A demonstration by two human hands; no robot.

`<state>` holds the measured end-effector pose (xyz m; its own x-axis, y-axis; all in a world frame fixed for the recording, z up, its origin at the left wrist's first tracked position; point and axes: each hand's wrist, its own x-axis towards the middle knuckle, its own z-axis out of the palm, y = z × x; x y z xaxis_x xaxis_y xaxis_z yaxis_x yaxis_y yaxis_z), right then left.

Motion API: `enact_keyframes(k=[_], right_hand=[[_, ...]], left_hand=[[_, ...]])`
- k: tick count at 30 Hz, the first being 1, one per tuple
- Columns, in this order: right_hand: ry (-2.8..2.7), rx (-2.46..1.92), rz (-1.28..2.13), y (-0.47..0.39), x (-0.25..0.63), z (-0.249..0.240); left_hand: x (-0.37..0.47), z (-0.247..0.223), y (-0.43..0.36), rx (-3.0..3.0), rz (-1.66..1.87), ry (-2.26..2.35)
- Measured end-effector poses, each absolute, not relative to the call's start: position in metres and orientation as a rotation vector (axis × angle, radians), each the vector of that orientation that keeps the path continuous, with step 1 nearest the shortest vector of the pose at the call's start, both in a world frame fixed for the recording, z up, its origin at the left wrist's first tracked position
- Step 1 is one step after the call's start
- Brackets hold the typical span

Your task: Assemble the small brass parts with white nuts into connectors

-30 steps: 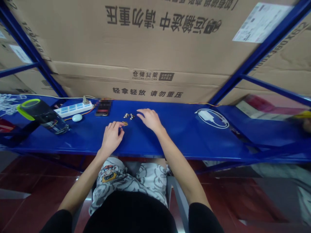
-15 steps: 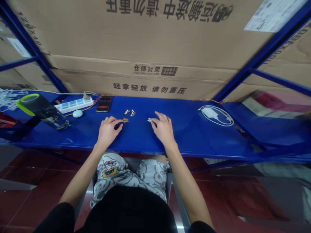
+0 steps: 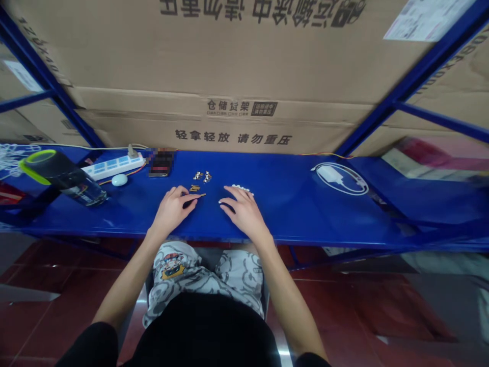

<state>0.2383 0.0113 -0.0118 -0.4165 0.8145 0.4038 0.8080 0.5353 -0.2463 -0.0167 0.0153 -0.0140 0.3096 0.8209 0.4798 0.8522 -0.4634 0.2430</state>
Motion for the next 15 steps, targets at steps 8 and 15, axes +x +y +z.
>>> enact_keyframes(k=[8,15], right_hand=[[-2.321,-1.185,0.191,0.011,0.235,-0.009],[-2.288,-1.251,0.228,0.006,0.223,-0.009]], left_hand=[[-0.017,-0.004,0.010,-2.971,-0.840,-1.236],[-0.014,0.000,0.008,-3.012,-0.890,-1.394]])
